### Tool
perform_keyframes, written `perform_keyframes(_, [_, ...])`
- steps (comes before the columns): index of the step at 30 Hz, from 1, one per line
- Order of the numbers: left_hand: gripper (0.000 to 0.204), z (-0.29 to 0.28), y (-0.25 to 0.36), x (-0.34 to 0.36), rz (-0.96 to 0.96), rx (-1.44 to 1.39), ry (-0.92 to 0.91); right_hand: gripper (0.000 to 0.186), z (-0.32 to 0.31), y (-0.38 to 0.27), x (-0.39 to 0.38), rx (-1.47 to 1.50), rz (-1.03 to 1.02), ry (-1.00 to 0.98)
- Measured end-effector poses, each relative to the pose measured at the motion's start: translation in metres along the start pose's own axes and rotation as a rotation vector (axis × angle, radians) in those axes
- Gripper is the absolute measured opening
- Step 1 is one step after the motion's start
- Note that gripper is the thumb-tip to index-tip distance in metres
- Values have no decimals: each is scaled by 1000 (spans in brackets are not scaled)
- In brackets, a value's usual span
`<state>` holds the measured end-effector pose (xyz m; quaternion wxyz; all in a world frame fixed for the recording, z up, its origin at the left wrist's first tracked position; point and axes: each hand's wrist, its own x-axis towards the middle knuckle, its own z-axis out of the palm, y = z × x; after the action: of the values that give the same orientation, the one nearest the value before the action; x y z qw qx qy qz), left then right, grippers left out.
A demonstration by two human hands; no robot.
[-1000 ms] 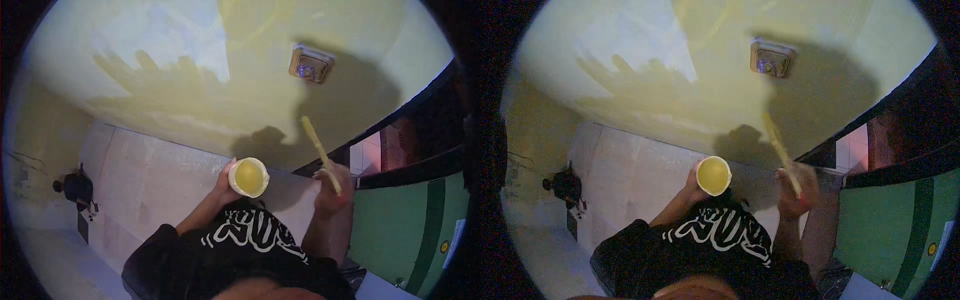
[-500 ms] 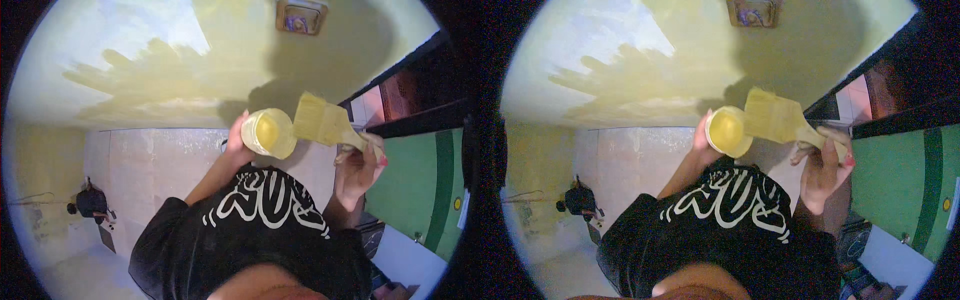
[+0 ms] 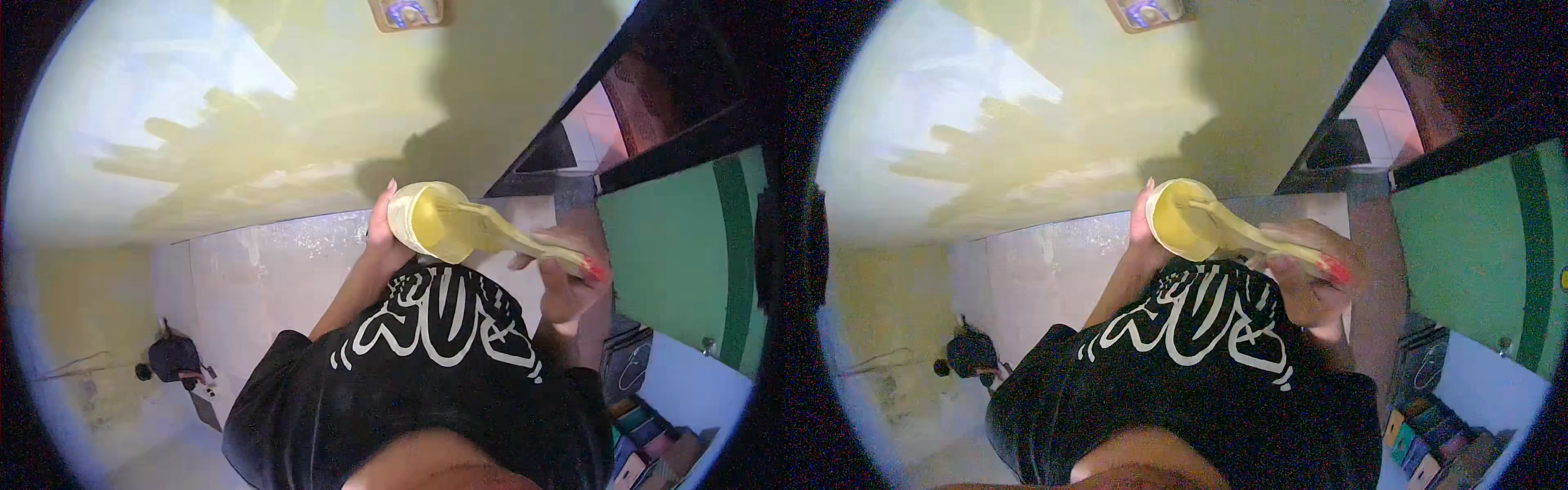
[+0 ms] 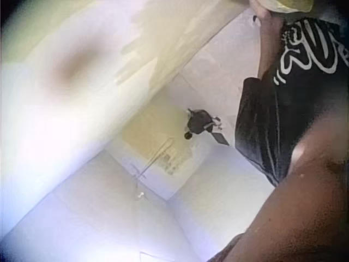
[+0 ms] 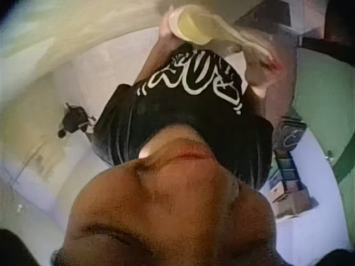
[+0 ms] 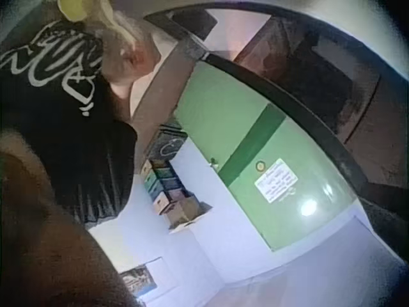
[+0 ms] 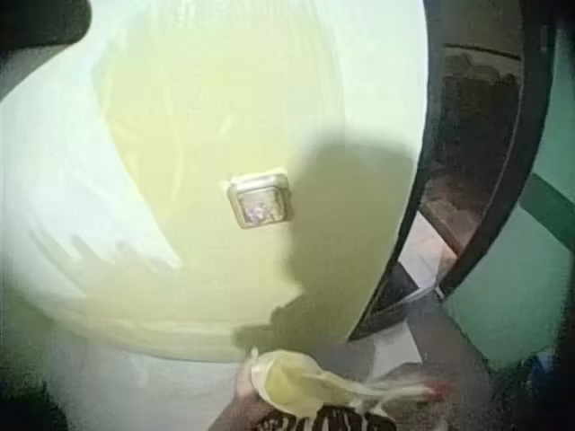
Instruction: The person paints a wall yellow using a brush and a cup of paint, applying strokes around a light switch.
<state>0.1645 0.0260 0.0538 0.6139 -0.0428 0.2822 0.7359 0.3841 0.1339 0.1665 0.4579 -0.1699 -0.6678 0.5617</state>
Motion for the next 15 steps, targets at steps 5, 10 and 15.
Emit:
perform_keyframes(5, [62,-16,5,11,-4,76,-70,16,28,9,13,-366,-173,-142])
perform_keyframes(10, [64,-29,8,19,157,90,6,10,52,16,27,-376,-31,-139])
perform_keyframes(15, [64,-32,20,26,360,91,-52,15,66,18,37,-333,167,-47])
